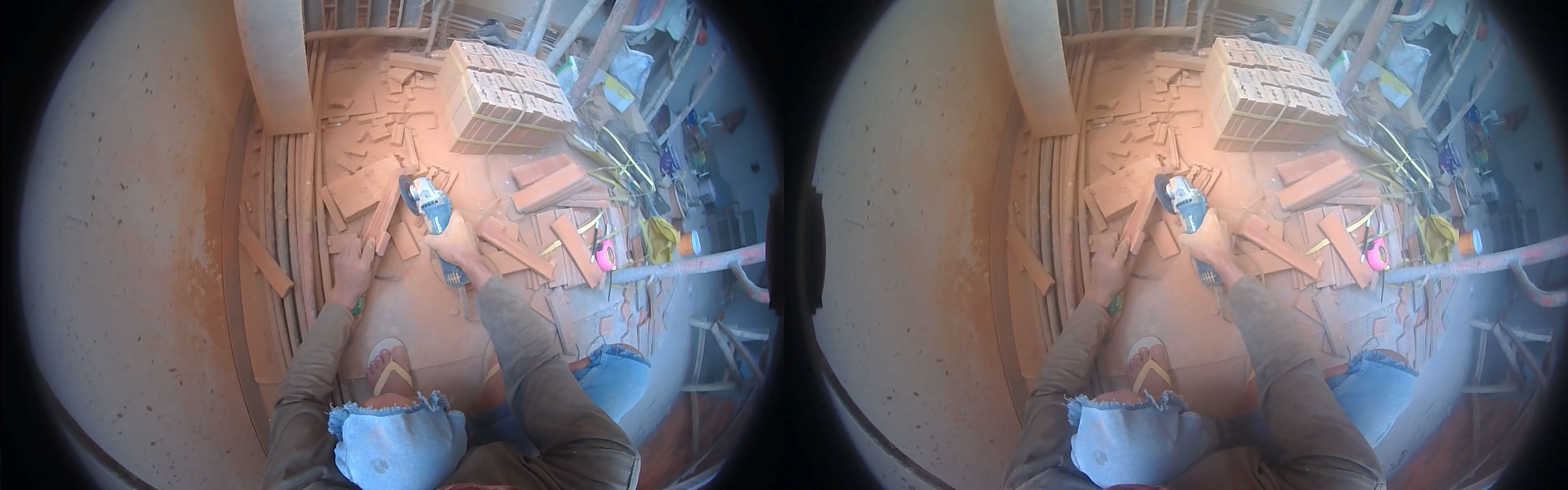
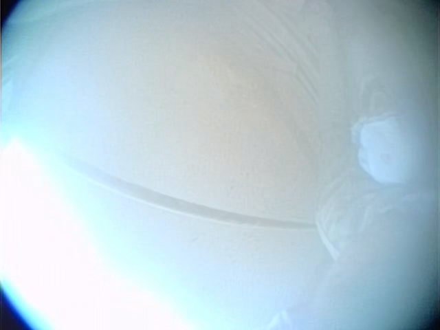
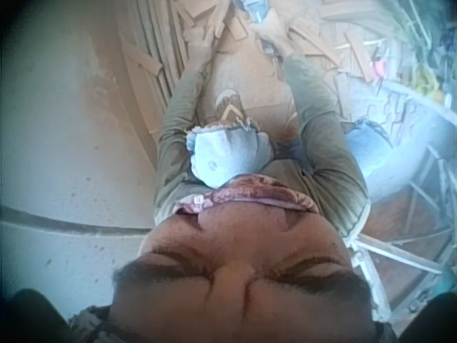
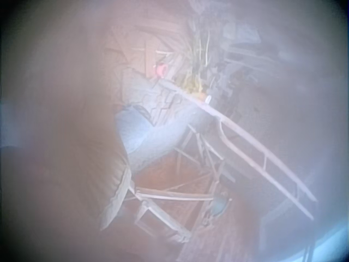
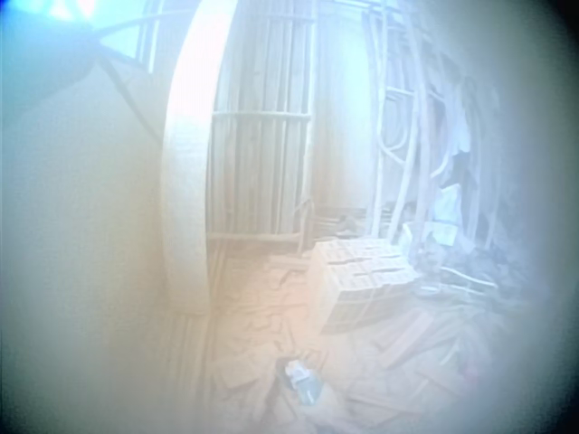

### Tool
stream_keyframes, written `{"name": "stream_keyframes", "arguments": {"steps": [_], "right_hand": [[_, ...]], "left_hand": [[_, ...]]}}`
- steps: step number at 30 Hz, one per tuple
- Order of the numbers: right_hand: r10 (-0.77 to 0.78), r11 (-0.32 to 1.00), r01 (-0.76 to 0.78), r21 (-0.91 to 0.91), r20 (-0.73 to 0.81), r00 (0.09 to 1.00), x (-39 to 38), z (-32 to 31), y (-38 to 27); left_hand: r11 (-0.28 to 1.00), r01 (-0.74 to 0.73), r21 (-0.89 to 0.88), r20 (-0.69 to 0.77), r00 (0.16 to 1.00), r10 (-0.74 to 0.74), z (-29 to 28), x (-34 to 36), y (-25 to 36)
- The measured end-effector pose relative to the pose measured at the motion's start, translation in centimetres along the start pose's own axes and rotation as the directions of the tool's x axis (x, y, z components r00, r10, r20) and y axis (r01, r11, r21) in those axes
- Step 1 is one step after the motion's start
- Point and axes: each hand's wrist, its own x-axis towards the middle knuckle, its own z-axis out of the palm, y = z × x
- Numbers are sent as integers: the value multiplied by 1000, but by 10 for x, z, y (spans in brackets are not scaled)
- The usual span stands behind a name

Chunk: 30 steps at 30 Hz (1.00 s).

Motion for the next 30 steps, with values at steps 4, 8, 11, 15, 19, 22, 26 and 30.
{"name": "stream_keyframes", "arguments": {"steps": [4,8,11,15,19,22,26,30], "right_hand": [[42,999,-42,10,-48,998,3,6,1],[41,998,-39,40,-51,998,6,9,1],[41,996,-37,81,-40,998,15,16,5],[32,996,-28,80,-50,998,17,18,10],[37,999,-38,33,20,999,16,15,5],[41,999,-41,18,-10,999,16,17,10],[37,995,-31,94,-59,998,16,21,12],[46,997,-45,58,-20,999,11,11,2]], "left_hand": [[998,-23,52,43,999,21,4,-6,-1],[997,-48,53,46,998,46,2,-5,0],[997,-55,51,47,998,52,1,-5,0],[998,-61,30,36,998,60,2,-4,-1],[998,-35,48,77,997,31,-1,-7,-4],[999,-31,42,93,995,27,-2,-4,-5],[999,-27,34,110,994,23,-4,-4,-6],[999,-35,36,106,994,31,-7,-4,-4]]}}
